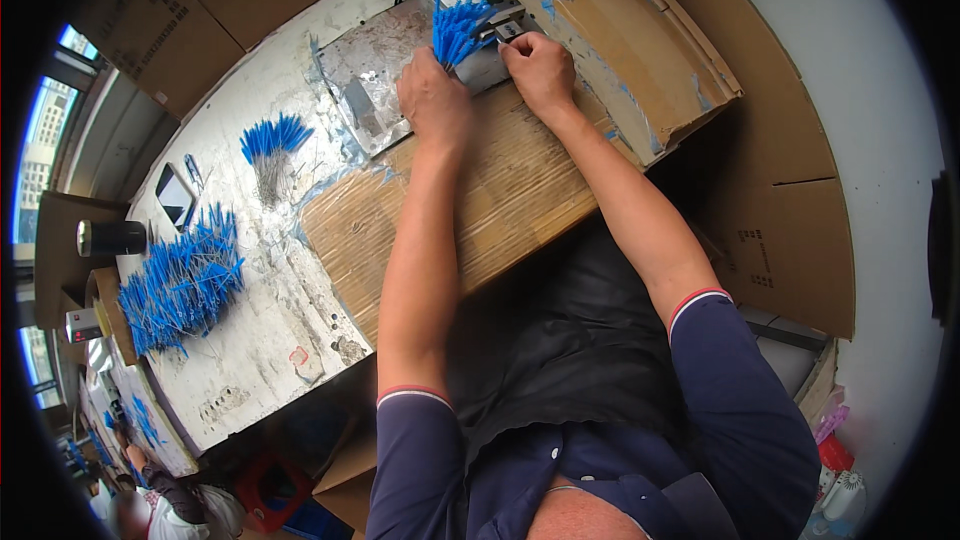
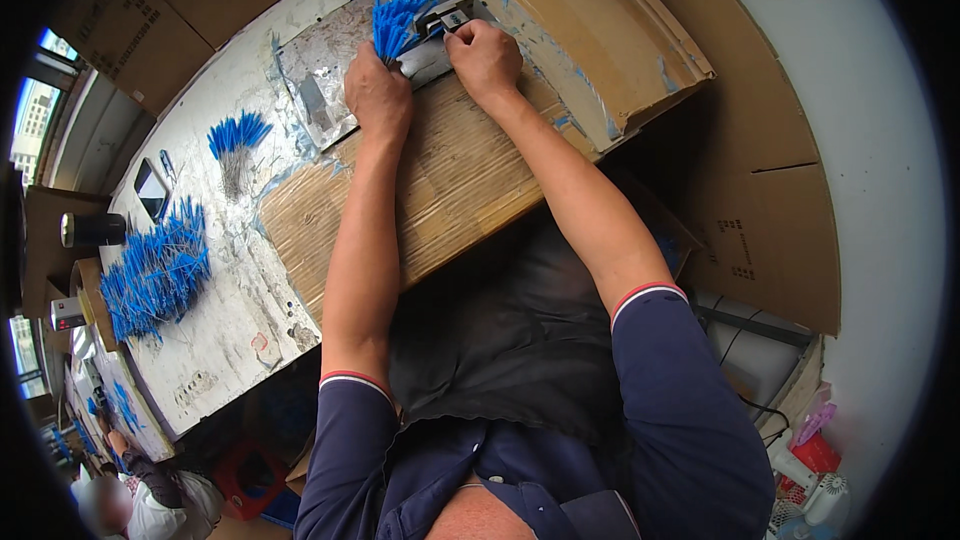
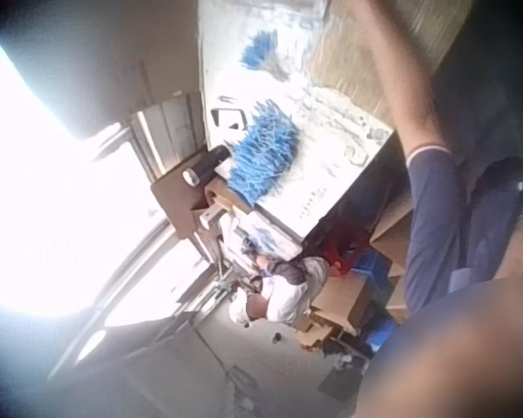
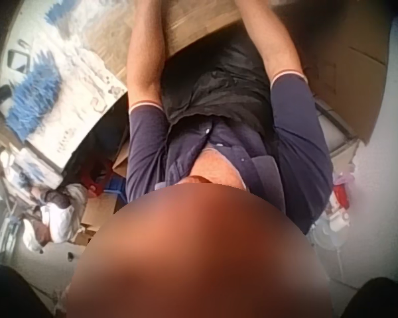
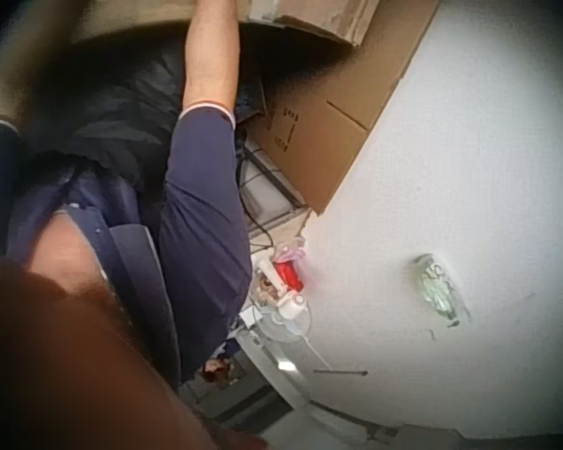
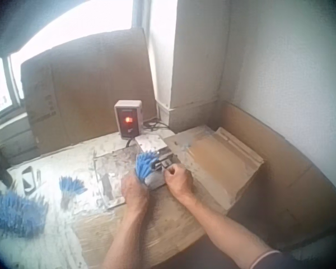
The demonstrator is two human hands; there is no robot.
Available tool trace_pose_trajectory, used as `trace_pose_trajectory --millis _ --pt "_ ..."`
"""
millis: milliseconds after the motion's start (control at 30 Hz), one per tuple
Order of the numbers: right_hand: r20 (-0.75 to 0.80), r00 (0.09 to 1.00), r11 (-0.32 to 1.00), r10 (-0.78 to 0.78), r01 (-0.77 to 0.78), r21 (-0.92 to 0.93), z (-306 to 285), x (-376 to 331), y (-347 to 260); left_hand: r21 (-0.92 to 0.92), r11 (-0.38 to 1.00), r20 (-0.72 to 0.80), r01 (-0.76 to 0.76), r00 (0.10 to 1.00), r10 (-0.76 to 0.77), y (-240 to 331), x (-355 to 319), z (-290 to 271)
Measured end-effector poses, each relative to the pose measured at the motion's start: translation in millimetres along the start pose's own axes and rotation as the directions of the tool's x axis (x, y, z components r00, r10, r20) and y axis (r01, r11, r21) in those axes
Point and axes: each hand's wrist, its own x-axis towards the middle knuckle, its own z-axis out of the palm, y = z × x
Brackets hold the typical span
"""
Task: Bundling and processing blue fiber bundles using a counting and bundling machine.
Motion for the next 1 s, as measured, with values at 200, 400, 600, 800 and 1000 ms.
trace_pose_trajectory --millis 200,400,600,800,1000 --pt "-0.142 0.989 0.962 -0.027 0.064 0.265 2 -4 11 0.052 0.998 0.109 -0.019 0.994 0.013 9 -1 -4" --pt "-0.145 0.989 0.901 0.034 0.032 0.433 -3 -5 9 0.101 0.994 0.16 -0.033 0.987 0.017 11 -2 -3" --pt "-0.086 0.991 0.815 0.103 -0.035 0.578 -5 0 12 0.142 0.975 0.145 -0.171 0.978 0.151 9 -1 2" --pt "-0.116 0.99 0.814 0.086 -0.003 0.581 -11 -1 16 0.205 0.965 0.127 -0.165 0.982 0.141 20 -2 2" --pt "0.227 0.959 0.562 0.171 -0.284 0.777 -40 9 8 0.109 0.994 0.117 -0.007 0.993 -0.005 14 -3 -4"
